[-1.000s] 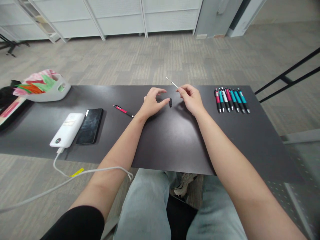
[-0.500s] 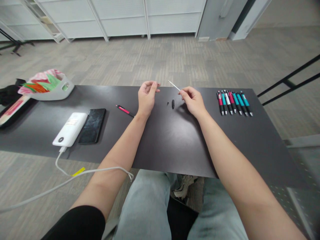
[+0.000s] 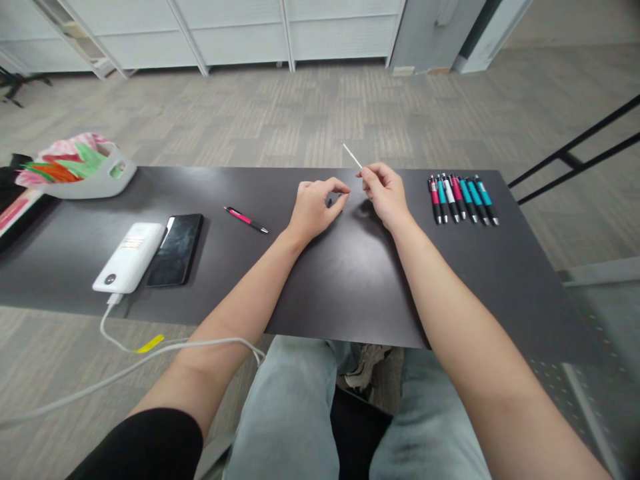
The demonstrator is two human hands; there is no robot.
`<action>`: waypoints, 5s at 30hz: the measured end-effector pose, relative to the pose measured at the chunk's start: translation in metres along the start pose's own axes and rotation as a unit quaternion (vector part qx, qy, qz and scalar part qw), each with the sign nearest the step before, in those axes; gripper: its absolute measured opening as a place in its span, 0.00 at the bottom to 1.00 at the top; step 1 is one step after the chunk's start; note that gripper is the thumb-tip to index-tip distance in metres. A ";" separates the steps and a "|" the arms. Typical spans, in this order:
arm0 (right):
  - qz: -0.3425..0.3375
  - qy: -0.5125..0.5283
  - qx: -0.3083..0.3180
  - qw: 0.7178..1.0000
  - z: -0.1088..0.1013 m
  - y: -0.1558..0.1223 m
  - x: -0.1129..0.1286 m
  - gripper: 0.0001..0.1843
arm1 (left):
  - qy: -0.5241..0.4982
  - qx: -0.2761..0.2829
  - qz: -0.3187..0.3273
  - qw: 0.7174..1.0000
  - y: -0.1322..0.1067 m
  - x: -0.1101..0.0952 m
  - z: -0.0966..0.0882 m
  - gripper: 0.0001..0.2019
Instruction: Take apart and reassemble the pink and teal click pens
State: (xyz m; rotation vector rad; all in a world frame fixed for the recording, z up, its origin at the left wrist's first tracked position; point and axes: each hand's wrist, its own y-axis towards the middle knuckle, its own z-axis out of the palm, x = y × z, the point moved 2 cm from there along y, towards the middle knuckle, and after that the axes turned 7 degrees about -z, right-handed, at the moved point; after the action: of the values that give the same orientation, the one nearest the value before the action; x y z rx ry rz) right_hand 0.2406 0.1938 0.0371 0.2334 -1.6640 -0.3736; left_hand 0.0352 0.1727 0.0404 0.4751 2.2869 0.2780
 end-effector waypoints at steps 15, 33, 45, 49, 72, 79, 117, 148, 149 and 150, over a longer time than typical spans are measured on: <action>0.009 0.007 -0.007 1.000 0.001 0.000 -0.003 0.33 | 0.080 0.068 -0.038 0.994 -0.006 -0.011 0.002 0.17; 0.006 -0.017 -0.003 1.000 -0.002 0.001 -0.011 0.30 | 0.004 0.029 -0.018 0.999 0.000 0.020 0.007 0.15; -0.004 -0.039 0.039 0.998 0.004 -0.006 0.011 0.35 | -0.147 -0.040 -0.064 0.986 0.012 0.027 0.004 0.22; -0.012 -0.045 0.069 0.997 0.005 -0.011 0.006 0.35 | -0.245 -0.076 -0.095 0.962 0.023 0.018 -0.003 0.23; 0.008 -0.018 0.003 1.000 -0.003 0.000 0.004 0.37 | -0.078 -0.021 -0.037 0.996 -0.004 -0.002 0.008 0.17; 0.010 -0.022 -0.029 0.999 -0.011 0.005 -0.015 0.42 | 0.061 0.073 0.026 0.995 -0.019 -0.022 0.000 0.29; 0.043 -0.205 0.116 0.971 -0.060 -0.004 0.010 0.19 | 0.077 0.002 -0.102 0.992 -0.004 -0.013 -0.009 0.08; 0.027 -0.230 0.128 0.964 -0.055 -0.015 0.048 0.25 | 0.038 -0.005 -0.151 0.988 0.002 -0.002 -0.009 0.11; 0.024 -0.229 0.124 0.965 -0.056 -0.014 0.048 0.25 | 0.039 -0.005 -0.152 0.988 0.002 -0.002 -0.009 0.11; 0.021 -0.228 0.118 0.966 -0.057 -0.013 0.047 0.26 | 0.040 -0.006 -0.152 0.988 0.002 -0.002 -0.009 0.11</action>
State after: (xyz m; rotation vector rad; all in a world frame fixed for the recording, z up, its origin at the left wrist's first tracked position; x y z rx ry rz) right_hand 0.2903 0.1581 0.0809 0.3051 -2.1693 -0.2025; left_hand 0.0304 0.1734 0.0487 0.1066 2.3938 0.1593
